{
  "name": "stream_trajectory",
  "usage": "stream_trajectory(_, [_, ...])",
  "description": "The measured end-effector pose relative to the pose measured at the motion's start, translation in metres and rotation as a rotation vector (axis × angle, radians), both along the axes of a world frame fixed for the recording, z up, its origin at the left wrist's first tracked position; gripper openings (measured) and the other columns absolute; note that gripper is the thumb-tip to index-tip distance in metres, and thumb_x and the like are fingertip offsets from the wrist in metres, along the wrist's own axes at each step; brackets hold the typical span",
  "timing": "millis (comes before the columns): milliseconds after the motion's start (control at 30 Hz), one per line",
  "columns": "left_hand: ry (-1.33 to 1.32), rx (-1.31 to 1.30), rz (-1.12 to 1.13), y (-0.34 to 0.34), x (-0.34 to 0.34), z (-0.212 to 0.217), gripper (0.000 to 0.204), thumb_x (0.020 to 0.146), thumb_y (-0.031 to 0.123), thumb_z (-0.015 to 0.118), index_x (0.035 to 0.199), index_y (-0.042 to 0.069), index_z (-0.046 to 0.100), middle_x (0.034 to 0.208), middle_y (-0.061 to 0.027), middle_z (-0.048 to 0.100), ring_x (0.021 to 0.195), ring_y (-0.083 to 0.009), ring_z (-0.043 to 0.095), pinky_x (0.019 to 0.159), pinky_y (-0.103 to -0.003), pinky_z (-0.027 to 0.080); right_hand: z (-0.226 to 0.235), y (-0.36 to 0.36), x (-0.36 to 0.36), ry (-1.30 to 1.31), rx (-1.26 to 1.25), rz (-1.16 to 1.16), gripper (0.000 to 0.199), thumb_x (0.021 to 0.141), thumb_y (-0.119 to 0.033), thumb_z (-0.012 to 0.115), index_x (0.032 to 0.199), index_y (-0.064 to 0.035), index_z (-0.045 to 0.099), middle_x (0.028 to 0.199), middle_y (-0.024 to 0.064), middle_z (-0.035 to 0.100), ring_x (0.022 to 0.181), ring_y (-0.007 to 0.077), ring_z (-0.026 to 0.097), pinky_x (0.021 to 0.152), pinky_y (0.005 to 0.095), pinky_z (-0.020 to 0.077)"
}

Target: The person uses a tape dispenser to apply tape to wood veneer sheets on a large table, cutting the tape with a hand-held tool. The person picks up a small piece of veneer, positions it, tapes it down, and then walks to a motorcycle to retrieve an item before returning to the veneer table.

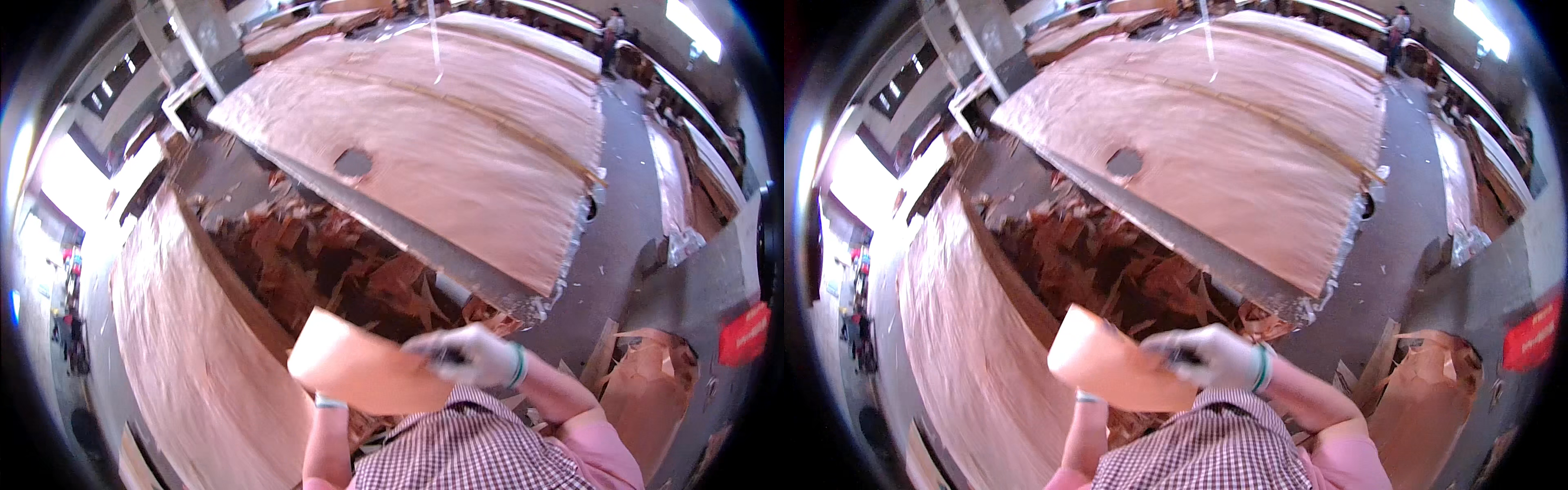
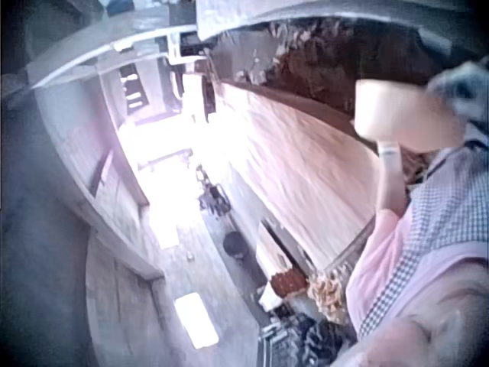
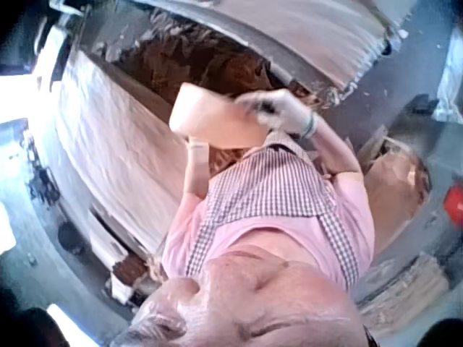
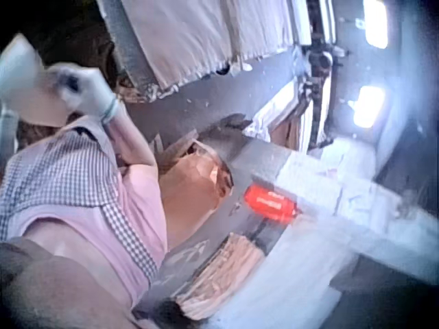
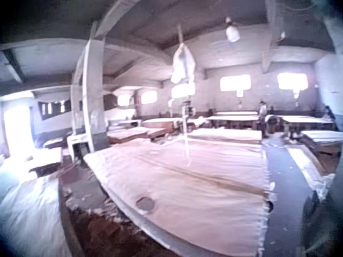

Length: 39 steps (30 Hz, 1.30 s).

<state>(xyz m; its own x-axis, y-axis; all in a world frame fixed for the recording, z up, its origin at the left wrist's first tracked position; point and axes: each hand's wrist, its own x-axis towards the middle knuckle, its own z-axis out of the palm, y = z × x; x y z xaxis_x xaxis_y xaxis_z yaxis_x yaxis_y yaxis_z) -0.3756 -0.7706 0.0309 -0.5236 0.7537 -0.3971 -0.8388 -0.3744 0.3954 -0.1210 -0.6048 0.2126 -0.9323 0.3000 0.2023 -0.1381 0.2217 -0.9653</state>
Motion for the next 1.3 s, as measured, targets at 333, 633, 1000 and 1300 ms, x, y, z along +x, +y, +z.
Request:
stream_trajectory(333, [-0.037,0.202,0.468,0.093,-0.197,0.037,0.07,0.088,0.056,0.047,0.13,-0.001,0.046,0.137,-0.0159,0.046,0.126,-0.029,0.045,0.105,-0.047,0.035,-0.048,0.195,-0.102,-0.364,-0.214,-0.172,0.022,0.084,-0.004,0.061,0.105,0.0019,0.062,0.082,-0.0054,0.055,0.074,0.0041,0.047,0.068,0.0218,0.0423])
stream_trajectory(633, [0.22,-0.357,0.239,0.196,-0.333,0.017,0.034,0.092,0.02,0.053,0.124,0.008,0.054,0.118,-0.0058,0.059,0.106,-0.0174,0.056,0.091,-0.033,0.046,-0.06,0.291,-0.196,-0.596,0.142,-0.287,0.026,0.08,-0.016,0.062,0.101,0.0002,0.063,0.083,0.0136,0.066,0.075,0.0173,0.059,0.075,0.0305,0.0468])
stream_trajectory(1000, [0.122,0.57,-0.721,0.547,-0.534,0.099,0.019,0.085,0.012,0.06,0.103,0.004,0.061,0.102,-0.0104,0.065,0.096,-0.0197,0.061,0.091,-0.038,0.048,-0.051,0.359,-0.295,0.039,0.595,-1.575,0.025,0.08,0.005,0.054,0.099,-0.005,0.067,0.095,0.0148,0.067,0.086,0.0255,0.066,0.074,0.032,0.05])
stream_trajectory(1300, [-0.136,-0.31,-0.702,0.529,-0.486,-0.076,0.04,0.094,0.035,0.044,0.112,0.002,0.057,0.107,-0.0157,0.064,0.099,-0.0319,0.061,0.09,-0.046,0.049,-0.19,0.316,-0.361,-0.611,0.472,-1.206,0.043,0.073,0.006,0.059,0.113,-0.0064,0.061,0.122,0.0165,0.056,0.104,0.033,0.059,0.087,0.0371,0.0517])
